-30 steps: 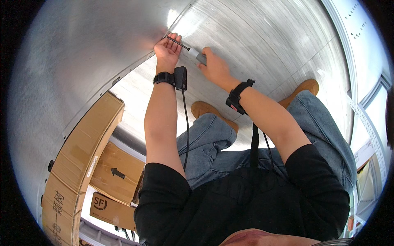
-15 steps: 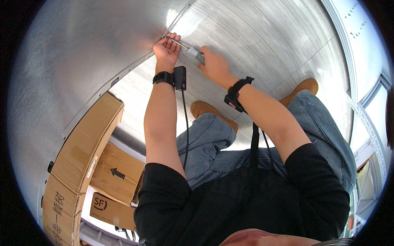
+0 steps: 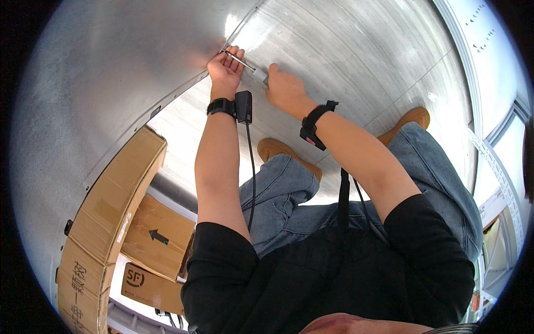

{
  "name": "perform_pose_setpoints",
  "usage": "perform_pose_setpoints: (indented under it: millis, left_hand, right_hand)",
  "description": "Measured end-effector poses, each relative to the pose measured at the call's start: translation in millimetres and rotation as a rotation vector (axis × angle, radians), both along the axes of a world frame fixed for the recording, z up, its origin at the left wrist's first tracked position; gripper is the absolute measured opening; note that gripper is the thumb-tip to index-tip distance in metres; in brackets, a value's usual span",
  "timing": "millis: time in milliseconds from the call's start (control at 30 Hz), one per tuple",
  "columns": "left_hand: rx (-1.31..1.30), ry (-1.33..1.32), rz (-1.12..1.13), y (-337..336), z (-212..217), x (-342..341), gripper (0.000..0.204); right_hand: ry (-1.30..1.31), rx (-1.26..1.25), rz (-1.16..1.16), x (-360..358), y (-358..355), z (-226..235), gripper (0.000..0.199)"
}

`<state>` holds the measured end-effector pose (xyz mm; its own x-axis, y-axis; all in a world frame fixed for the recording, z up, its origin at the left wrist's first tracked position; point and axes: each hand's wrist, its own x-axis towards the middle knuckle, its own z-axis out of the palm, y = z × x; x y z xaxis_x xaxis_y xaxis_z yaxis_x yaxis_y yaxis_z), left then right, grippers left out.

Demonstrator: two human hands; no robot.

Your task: The person uses a screwdriver to remove screws from a metal panel attached to a white shelving unit. After removing the screws, the person detaches the panel and places it on the shelf.

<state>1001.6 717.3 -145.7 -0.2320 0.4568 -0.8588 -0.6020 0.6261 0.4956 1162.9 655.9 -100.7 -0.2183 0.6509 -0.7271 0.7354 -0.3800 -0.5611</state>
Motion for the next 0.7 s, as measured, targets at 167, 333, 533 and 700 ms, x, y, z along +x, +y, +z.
perform_pose_setpoints:
  millis: [167,333,533,700]
  left_hand:
    - [-0.005,-0.015,0.017,2.1,0.1,0.7,0.029]
    - [-0.004,-0.013,0.014,0.7,-0.4,-0.3,0.030]
    - [0.004,-0.018,0.007,-0.3,-0.6,-1.6,0.030]
    - [0.010,-0.031,-0.006,0.6,-1.6,-1.9,0.030]
  right_hand:
    - [-0.011,0.307,-0.025,-5.6,-18.2,-29.2,0.031]
    - [-0.020,0.226,0.111,-3.2,-8.1,-16.2,0.038]
    - [-0.014,0.178,0.110,-4.0,-9.9,-12.2,0.039]
    - [0.077,0.108,-0.047,-4.5,-12.2,-32.9,0.035]
